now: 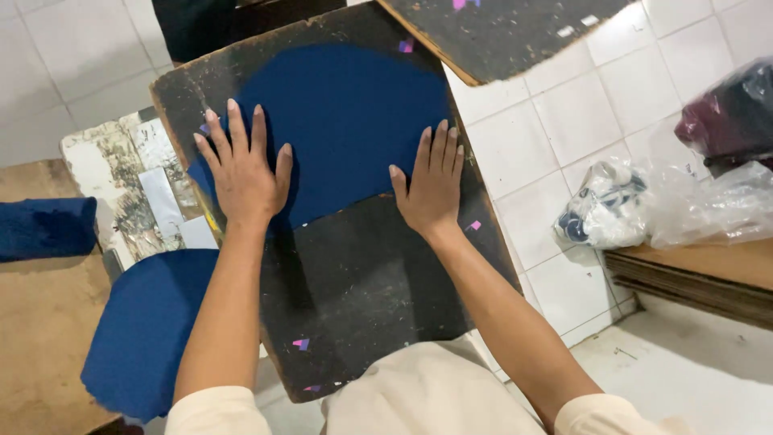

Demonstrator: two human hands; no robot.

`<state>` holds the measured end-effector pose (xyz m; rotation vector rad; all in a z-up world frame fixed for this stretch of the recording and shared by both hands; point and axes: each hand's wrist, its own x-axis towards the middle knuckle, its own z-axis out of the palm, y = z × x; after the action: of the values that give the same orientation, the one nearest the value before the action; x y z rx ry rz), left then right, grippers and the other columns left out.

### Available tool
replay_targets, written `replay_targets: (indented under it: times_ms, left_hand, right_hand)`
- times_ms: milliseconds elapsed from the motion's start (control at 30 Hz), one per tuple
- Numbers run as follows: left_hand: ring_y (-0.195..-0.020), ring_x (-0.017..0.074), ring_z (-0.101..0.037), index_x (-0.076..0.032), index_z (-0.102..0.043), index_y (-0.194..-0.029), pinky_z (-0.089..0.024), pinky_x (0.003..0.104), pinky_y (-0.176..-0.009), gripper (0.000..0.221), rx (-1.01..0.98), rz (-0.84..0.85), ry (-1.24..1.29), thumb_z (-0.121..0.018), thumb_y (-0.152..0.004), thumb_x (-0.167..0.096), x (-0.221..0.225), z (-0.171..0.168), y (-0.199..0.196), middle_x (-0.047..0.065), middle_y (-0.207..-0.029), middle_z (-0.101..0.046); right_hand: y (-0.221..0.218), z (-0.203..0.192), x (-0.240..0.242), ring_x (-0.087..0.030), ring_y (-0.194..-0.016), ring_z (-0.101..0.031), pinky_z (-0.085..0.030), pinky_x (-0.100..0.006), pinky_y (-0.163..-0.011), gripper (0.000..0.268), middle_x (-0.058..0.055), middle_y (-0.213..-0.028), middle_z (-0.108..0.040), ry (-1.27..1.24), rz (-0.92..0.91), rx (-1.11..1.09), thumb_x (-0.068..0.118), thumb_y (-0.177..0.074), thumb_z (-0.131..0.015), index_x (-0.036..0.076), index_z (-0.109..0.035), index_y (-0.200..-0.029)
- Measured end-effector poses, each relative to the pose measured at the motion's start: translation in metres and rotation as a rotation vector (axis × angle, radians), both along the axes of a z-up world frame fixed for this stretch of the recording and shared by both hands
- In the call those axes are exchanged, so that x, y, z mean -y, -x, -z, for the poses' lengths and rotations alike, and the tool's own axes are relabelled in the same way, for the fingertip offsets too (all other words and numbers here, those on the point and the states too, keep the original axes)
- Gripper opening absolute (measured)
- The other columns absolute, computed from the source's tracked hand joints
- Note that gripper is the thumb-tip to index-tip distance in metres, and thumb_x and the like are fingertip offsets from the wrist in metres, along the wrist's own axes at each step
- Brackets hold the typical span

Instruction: Positioning and smoothing blue garment pieces onto a screen printing platen at a workstation.

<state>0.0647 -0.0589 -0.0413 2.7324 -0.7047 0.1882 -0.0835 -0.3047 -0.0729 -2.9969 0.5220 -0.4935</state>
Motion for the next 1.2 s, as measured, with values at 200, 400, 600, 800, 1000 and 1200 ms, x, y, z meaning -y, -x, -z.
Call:
replay_targets:
  times_ms: [200,400,600,800,1000,1200]
  left_hand:
    - [-0.154,0.0496,-0.017,-0.019,-0.047,-0.159,-0.009,0.069,-0.121,0.07,0.074,0.217,-0.006,-0.058,-0.099,-0.053,0.047,0.004,0.081,0.017,-0.169,-0.028]
    - [-0.157,0.0357,-0.02,-0.025,-0.04,-0.161,-0.013,0.057,-0.127,0.069,0.13,0.439,0.018,-0.048,-0.101,-0.057,0.024,0.021,0.14,0.003,-0.171,-0.028]
    - [-0.156,0.0432,-0.019,-0.013,-0.035,-0.162,-0.014,0.061,-0.126,0.095,-0.003,0.075,-0.014,-0.059,-0.09,-0.069,-0.044,0.006,0.161,0.012,-0.171,-0.025]
    - [-0.152,0.0514,-0.022,-0.009,-0.029,-0.166,-0.02,0.072,-0.119,0.1,-0.126,-0.334,0.051,-0.056,-0.093,-0.072,-0.071,0.015,0.17,0.013,-0.173,-0.017]
    - [-0.149,0.0575,-0.026,-0.002,-0.027,-0.165,-0.023,0.07,-0.119,0.079,-0.194,-0.691,0.462,-0.056,-0.108,-0.049,-0.143,0.063,0.259,0.03,-0.166,-0.021]
    - [-0.142,0.0289,-0.044,-0.03,-0.046,-0.154,-0.038,0.052,-0.113,0.074,-0.941,-1.032,0.285,-0.049,-0.096,-0.076,-0.266,0.24,0.481,0.003,-0.152,-0.05]
  right_hand:
    - [0.017,0.015,-0.003,-0.052,-0.15,-0.028,-0.02,-0.061,-0.121,0.084,-0.036,-0.159,-0.033,0.104,0.03,0.092,0.062,-0.107,-0.039,-0.007,-0.041,-0.154]
    - [0.023,0.001,-0.007,-0.054,-0.151,-0.017,-0.011,-0.067,-0.119,0.079,-0.034,-0.163,-0.023,0.119,-0.1,0.042,0.058,-0.109,-0.04,-0.001,-0.033,-0.161]
    - [0.017,0.002,-0.001,-0.036,-0.158,-0.013,-0.01,-0.063,-0.124,0.064,-0.007,-0.172,-0.021,0.059,-0.637,-0.059,0.058,-0.108,-0.033,0.026,-0.034,-0.164]
    - [0.044,0.007,0.001,-0.041,-0.155,-0.021,-0.019,-0.066,-0.121,0.063,-0.011,-0.17,-0.022,0.046,-0.541,-0.076,0.057,-0.109,-0.039,0.027,-0.035,-0.164]
    - [0.169,-0.018,0.035,-0.036,-0.157,-0.016,-0.013,-0.06,-0.123,0.064,-0.011,-0.171,-0.022,0.024,-0.635,-0.199,0.052,-0.106,-0.043,0.024,-0.035,-0.163]
    - [0.33,0.138,0.248,-0.054,-0.144,-0.033,-0.031,-0.066,-0.113,0.053,-0.031,-0.16,-0.035,-0.135,-0.496,0.012,0.023,-0.108,-0.046,0.01,-0.042,-0.159]
